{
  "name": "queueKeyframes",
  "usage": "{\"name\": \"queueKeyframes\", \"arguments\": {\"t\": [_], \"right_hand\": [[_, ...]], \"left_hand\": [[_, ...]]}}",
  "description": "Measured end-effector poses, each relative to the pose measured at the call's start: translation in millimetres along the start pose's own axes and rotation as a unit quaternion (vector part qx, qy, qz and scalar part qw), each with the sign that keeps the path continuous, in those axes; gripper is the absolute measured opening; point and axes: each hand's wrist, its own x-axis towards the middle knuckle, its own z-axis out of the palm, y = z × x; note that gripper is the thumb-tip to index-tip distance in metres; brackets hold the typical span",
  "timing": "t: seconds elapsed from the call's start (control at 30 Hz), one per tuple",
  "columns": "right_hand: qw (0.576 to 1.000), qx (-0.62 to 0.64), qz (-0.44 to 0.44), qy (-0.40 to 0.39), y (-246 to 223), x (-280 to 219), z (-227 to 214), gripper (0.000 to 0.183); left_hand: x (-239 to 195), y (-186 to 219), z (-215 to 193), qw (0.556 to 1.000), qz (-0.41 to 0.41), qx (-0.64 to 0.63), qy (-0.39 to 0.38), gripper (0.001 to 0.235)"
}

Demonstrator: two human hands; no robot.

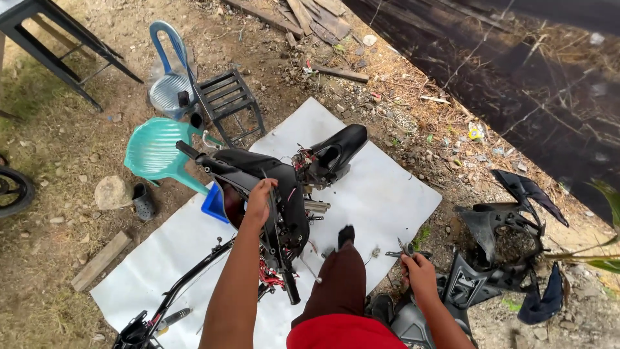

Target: The person assembles the front fairing of a motorcycle, using a screwdriver to tighten screws and aligning the plastic bodywork onto the frame. They also connect wiring near the handlebars and adjust components within the exposed front section.

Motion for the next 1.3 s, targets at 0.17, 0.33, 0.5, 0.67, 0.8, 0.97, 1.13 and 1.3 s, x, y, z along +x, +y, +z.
{"name": "queueKeyframes", "arguments": {"t": [0.17, 0.33, 0.5, 0.67, 0.8, 0.97, 1.13, 1.3], "right_hand": [[0.997, -0.068, -0.015, -0.044, -73.8, 68.8, 38.0, 0.02], [0.986, -0.104, -0.029, -0.129, -146.5, 195.4, 101.4, 0.017], [0.945, -0.22, -0.047, -0.239, -217.2, 291.1, 182.5, 0.022], [0.922, -0.207, -0.047, -0.325, -282.3, 320.8, 216.4, 0.018], [0.915, -0.182, -0.043, -0.358, -294.0, 358.9, 207.7, 0.018], [0.91, -0.187, -0.015, -0.37, -317.9, 388.7, 183.9, 0.015], [0.893, -0.217, -0.015, -0.394, -349.6, 454.7, 165.2, 0.013], [0.834, -0.3, -0.084, -0.455, -390.2, 544.1, 145.6, 0.026]], "left_hand": [[-22.4, 9.9, 4.5, 0.99, 0.067, -0.116, -0.037, 0.035], [-25.3, 46.8, 34.0, 0.998, 0.008, -0.06, 0.008, 0.036], [1.0, 49.8, 59.6, 0.98, -0.081, -0.029, 0.179, 0.039], [5.2, 84.1, 81.9, 0.936, -0.161, 0.136, 0.282, 0.026], [3.4, 77.3, 83.7, 0.935, -0.108, 0.199, 0.273, 0.019], [7.6, 116.3, 114.4, 0.889, -0.167, 0.272, 0.328, 0.021], [23.7, 141.6, 186.0, 0.725, -0.24, 0.468, 0.446, 0.032], [42.9, 155.7, 298.8, 0.654, -0.055, 0.428, 0.621, 0.04]]}}
